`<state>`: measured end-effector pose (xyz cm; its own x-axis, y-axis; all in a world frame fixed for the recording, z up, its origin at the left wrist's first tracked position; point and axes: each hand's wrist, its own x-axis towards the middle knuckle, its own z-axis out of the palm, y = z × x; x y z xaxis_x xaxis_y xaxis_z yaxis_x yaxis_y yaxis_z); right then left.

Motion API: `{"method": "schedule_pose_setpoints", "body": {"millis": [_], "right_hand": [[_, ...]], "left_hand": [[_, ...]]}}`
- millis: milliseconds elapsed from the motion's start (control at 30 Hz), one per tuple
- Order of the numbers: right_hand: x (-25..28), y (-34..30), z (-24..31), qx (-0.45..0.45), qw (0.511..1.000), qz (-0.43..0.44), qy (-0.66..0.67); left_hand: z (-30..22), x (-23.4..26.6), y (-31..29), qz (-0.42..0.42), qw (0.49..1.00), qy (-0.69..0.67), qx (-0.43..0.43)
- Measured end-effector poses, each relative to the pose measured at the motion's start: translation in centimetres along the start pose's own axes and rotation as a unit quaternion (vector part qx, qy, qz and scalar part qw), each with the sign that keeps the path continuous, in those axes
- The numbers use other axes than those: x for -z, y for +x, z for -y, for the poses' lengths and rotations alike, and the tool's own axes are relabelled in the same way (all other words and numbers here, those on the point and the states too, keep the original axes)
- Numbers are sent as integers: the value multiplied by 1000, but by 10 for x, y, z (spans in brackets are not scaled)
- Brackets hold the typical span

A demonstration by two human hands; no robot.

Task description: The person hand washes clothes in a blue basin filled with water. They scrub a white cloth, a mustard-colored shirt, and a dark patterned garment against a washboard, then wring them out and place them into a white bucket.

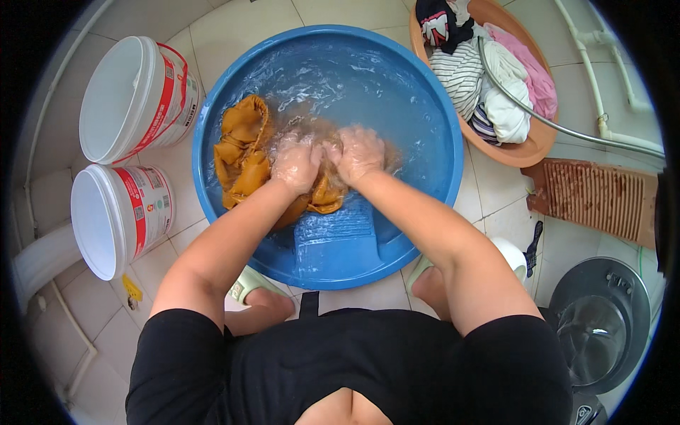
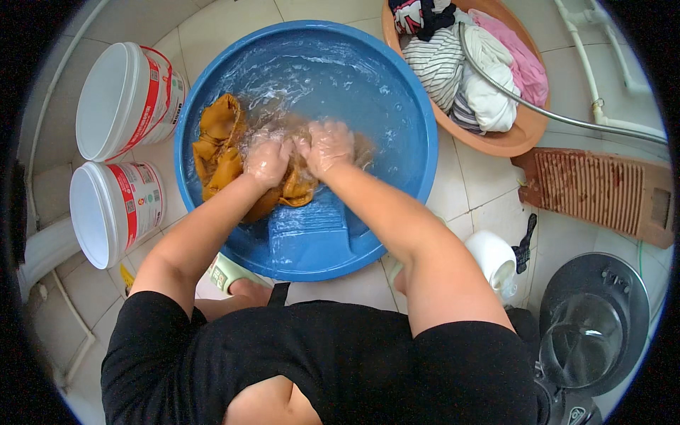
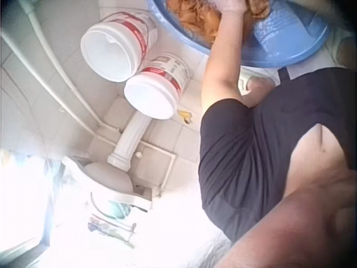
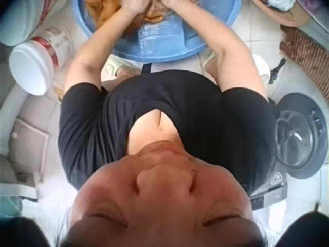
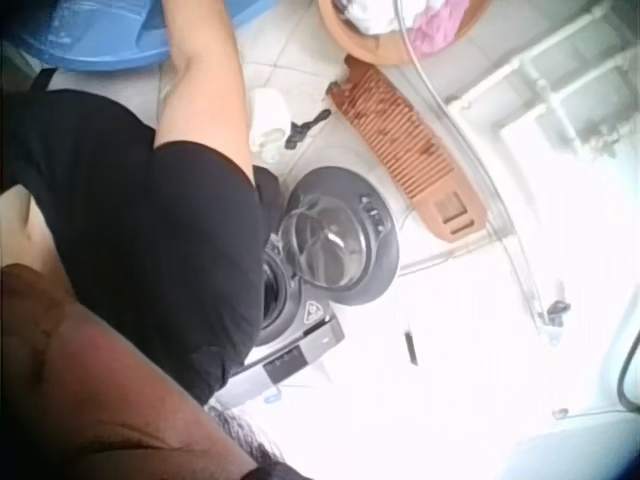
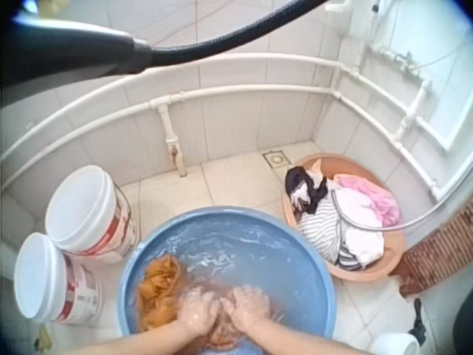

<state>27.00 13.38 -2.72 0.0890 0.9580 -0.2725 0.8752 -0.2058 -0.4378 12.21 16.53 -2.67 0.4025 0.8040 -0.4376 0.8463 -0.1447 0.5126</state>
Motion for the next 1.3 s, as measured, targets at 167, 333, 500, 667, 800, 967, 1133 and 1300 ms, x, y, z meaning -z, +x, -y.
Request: {"method": "schedule_pose_setpoints", "body": {"millis": [167,333,500,667,800,967,1133,1300], "right_hand": [[-17,-54,-16,209,968,-122,69],[15,-3,-4,142,968,188,-82],[18,46,-11,19,993,112,15],[57,46,-35,15,988,63,-144],[69,32,-29,101,919,5,-380],[44,13,1,341,930,122,-66],[33,23,-36,173,959,175,-139],[26,57,-60,-55,969,207,-123]], "left_hand": [[8,-26,-48,-161,963,10,-216],[38,-30,-15,-72,961,98,-249],[-36,53,19,105,992,65,-31],[6,57,-19,-58,943,217,-243],[43,78,-30,-107,938,261,-200],[45,39,-30,-63,973,219,-33],[49,36,2,-11,999,2,41],[96,48,16,34,973,-218,64]]}}
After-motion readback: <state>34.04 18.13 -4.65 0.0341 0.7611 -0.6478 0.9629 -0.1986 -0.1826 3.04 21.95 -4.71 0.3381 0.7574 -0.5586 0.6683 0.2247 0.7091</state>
